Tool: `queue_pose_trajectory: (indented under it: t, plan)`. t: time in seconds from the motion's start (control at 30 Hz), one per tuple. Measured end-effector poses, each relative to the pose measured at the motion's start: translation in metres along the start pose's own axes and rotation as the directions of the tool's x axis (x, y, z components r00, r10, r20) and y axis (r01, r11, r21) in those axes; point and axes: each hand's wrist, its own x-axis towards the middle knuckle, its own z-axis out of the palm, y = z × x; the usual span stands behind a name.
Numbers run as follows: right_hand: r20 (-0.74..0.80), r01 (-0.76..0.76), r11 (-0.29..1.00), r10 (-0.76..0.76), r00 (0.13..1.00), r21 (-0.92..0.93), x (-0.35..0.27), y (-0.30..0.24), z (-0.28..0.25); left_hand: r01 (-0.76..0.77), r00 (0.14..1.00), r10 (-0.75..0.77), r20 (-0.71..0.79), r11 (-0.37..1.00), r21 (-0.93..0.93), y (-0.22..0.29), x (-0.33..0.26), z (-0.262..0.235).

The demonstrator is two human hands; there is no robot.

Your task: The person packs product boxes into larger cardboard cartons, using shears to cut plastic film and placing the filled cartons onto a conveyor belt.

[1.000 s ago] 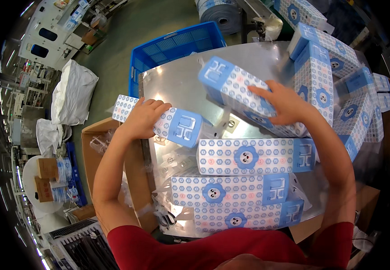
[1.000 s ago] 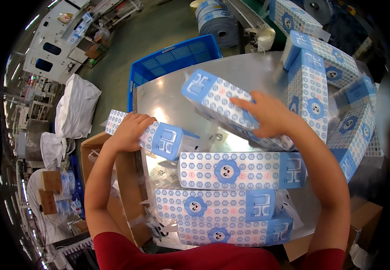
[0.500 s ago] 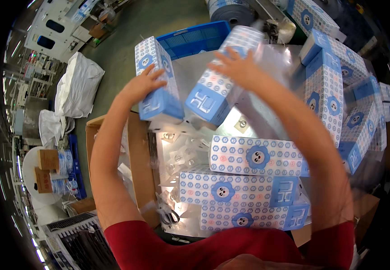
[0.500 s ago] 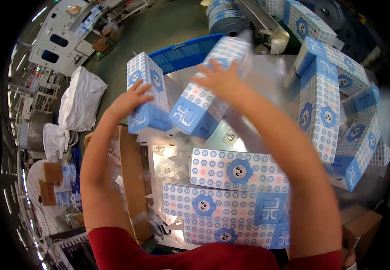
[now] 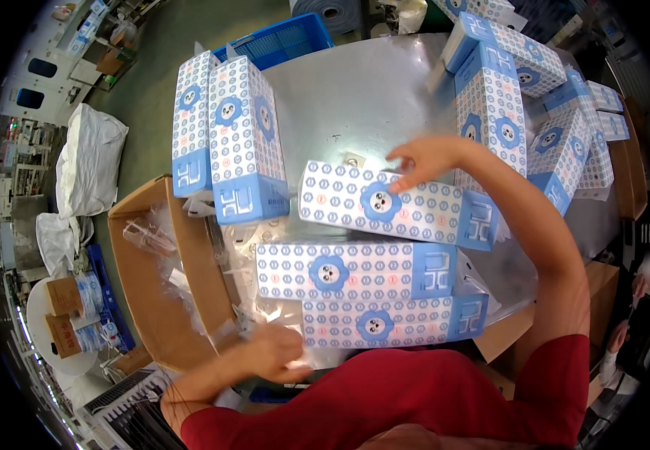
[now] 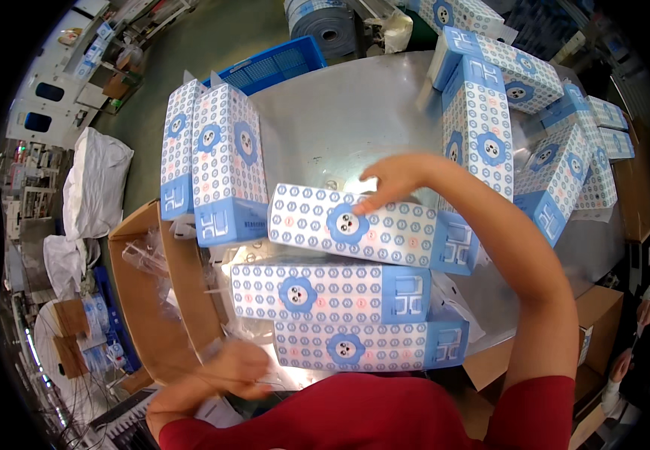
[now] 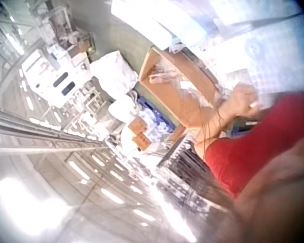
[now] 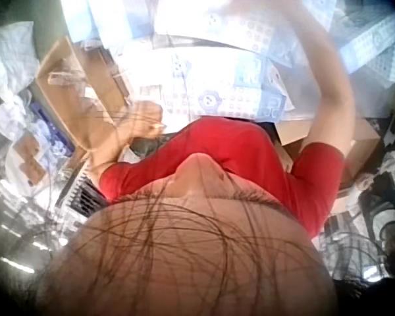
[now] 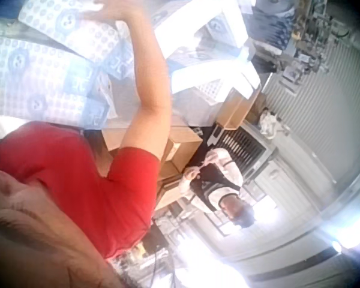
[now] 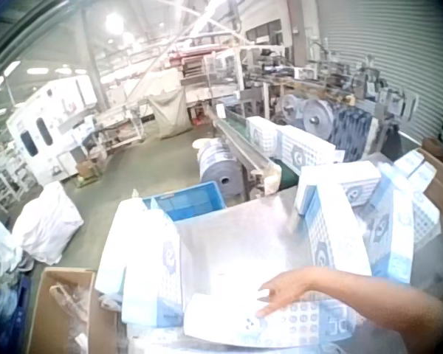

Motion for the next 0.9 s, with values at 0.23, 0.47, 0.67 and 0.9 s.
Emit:
queue_pose_trajectory:
  t: [0.23,0.47,0.67,0.9]
  plan:
    - [0.17,-0.1,0.889,0.026,0.985,0.446,0.015,-0.009,0.054,-0.019,0.712,-0.684,0.159,-0.245,-0.969,-0.018,-0.01,0.239]
    - [-0.031,0.15,0.82,-0.159,0.987,0.552,-0.048,0.023,0.114,-0.376,0.661,-0.736,-0.147,-0.156,-0.913,0.025,0.021,0.251]
    - [-0.448,0.472,0.669,-0.226,0.865,0.574,-0.145,0.009,0.113,-0.309,0.685,-0.659,-0.311,0.123,-0.943,0.018,0.029,0.206]
    - [-0.824,0.63,0.62,0.047,0.565,0.467,-0.173,-0.067,-0.011,-0.306,0.673,-0.472,-0.57,0.523,-0.795,-0.014,0.105,-0.109]
